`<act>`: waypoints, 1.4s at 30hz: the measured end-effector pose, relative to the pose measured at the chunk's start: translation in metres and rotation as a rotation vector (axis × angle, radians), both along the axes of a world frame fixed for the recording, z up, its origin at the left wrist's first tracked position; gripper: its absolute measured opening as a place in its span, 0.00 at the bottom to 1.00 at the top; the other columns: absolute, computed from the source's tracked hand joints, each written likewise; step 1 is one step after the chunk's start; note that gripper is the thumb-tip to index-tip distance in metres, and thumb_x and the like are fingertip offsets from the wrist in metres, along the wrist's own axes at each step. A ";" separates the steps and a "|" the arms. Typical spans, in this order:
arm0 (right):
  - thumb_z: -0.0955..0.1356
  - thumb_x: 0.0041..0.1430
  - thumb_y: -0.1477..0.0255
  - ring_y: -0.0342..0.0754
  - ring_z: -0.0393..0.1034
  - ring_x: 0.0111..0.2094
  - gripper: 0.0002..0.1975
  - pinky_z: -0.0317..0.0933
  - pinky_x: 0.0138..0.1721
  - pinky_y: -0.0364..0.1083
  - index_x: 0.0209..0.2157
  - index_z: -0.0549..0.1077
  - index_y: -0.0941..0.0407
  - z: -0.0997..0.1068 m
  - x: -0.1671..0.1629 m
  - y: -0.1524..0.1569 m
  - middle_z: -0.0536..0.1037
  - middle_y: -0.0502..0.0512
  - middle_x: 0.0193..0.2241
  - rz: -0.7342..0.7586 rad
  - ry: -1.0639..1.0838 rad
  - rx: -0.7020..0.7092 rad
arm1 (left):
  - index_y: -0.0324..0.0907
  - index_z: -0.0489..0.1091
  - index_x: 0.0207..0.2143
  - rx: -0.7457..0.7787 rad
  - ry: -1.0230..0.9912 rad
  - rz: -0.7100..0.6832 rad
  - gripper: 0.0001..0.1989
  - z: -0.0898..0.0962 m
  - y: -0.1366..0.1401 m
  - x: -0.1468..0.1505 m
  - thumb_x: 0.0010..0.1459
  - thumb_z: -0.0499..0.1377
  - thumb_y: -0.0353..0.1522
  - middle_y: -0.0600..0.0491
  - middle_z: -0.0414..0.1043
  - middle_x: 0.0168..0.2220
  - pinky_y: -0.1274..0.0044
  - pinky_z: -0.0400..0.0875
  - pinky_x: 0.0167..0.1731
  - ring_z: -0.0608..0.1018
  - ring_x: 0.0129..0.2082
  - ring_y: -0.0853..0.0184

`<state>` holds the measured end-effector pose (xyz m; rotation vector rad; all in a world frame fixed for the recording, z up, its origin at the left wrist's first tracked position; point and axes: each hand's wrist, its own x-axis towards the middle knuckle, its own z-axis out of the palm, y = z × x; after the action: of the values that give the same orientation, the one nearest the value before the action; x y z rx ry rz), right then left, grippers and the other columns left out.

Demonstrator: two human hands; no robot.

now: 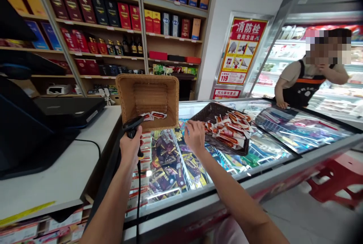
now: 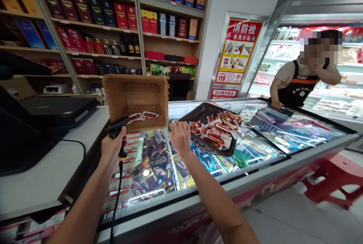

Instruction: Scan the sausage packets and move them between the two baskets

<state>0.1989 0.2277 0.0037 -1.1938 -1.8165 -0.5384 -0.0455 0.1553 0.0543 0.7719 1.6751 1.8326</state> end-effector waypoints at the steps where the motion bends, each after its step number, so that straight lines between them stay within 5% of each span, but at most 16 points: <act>1: 0.63 0.70 0.75 0.53 0.71 0.49 0.12 0.60 0.58 0.53 0.45 0.79 0.57 0.000 -0.014 0.003 0.80 0.62 0.48 0.068 -0.088 -0.055 | 0.40 0.71 0.30 0.022 -0.041 0.046 0.26 0.000 0.001 -0.003 0.40 0.72 0.50 0.57 0.70 0.22 0.78 0.66 0.19 0.71 0.17 0.72; 4: 0.61 0.72 0.75 0.53 0.73 0.46 0.14 0.62 0.52 0.50 0.45 0.78 0.58 0.006 -0.061 0.023 0.80 0.62 0.46 0.169 -0.281 -0.276 | 0.41 0.70 0.30 0.064 -0.139 0.096 0.25 0.000 0.001 -0.008 0.40 0.72 0.50 0.58 0.69 0.21 0.78 0.65 0.18 0.70 0.16 0.73; 9: 0.62 0.70 0.77 0.52 0.73 0.57 0.18 0.64 0.51 0.46 0.57 0.74 0.59 0.026 -0.136 0.083 0.79 0.65 0.55 0.039 -0.357 -0.601 | 0.43 0.68 0.29 0.071 -0.109 0.083 0.23 -0.010 0.000 -0.003 0.46 0.70 0.50 0.59 0.67 0.18 0.78 0.64 0.18 0.70 0.16 0.71; 14: 0.62 0.69 0.79 0.54 0.77 0.54 0.22 0.64 0.52 0.48 0.62 0.72 0.62 0.030 -0.178 0.132 0.83 0.70 0.49 -0.045 -0.373 -0.674 | 0.43 0.69 0.30 0.036 -0.073 0.041 0.20 -0.015 -0.002 0.004 0.51 0.68 0.49 0.60 0.65 0.17 0.78 0.63 0.17 0.70 0.15 0.70; 18: 0.62 0.69 0.79 0.53 0.78 0.50 0.18 0.58 0.59 0.52 0.53 0.79 0.59 0.024 -0.185 0.148 0.85 0.65 0.45 -0.028 -0.432 -0.648 | 0.42 0.71 0.33 0.043 -0.102 0.000 0.19 -0.012 -0.006 0.008 0.52 0.68 0.47 0.59 0.67 0.18 0.78 0.64 0.18 0.71 0.16 0.70; 24: 0.62 0.68 0.82 0.58 0.67 0.59 0.15 0.55 0.55 0.53 0.48 0.78 0.61 0.028 -0.161 0.121 0.82 0.67 0.49 0.010 -0.505 -0.489 | 0.43 0.70 0.30 0.014 -0.080 0.009 0.18 -0.010 -0.006 0.011 0.53 0.68 0.47 0.60 0.65 0.16 0.79 0.64 0.18 0.72 0.15 0.69; 31: 0.62 0.72 0.78 0.53 0.70 0.50 0.12 0.56 0.51 0.51 0.49 0.76 0.56 0.022 -0.070 0.042 0.80 0.60 0.51 0.165 -0.500 -0.148 | 0.43 0.67 0.29 0.022 -0.029 -0.063 0.20 -0.016 0.001 0.017 0.48 0.69 0.48 0.59 0.66 0.19 0.78 0.63 0.17 0.71 0.16 0.70; 36: 0.63 0.72 0.80 0.49 0.73 0.46 0.12 0.60 0.53 0.50 0.43 0.78 0.54 -0.003 -0.009 -0.005 0.82 0.56 0.50 0.234 -0.350 0.073 | 0.44 0.65 0.26 -0.061 0.133 -0.324 0.21 -0.017 0.003 0.018 0.46 0.69 0.49 0.59 0.66 0.17 0.78 0.62 0.18 0.69 0.16 0.70; 42: 0.63 0.72 0.80 0.49 0.75 0.49 0.15 0.70 0.49 0.49 0.40 0.81 0.55 -0.016 0.021 -0.001 0.83 0.59 0.44 0.443 -0.098 0.207 | 0.45 0.63 0.23 -0.145 0.405 -0.584 0.24 -0.007 -0.009 0.019 0.46 0.69 0.52 0.57 0.66 0.15 0.78 0.58 0.19 0.67 0.15 0.70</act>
<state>0.2201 0.2267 -0.0122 -0.6084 -1.9770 -0.5164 -0.0263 0.1464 0.0471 1.4569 1.5603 1.1916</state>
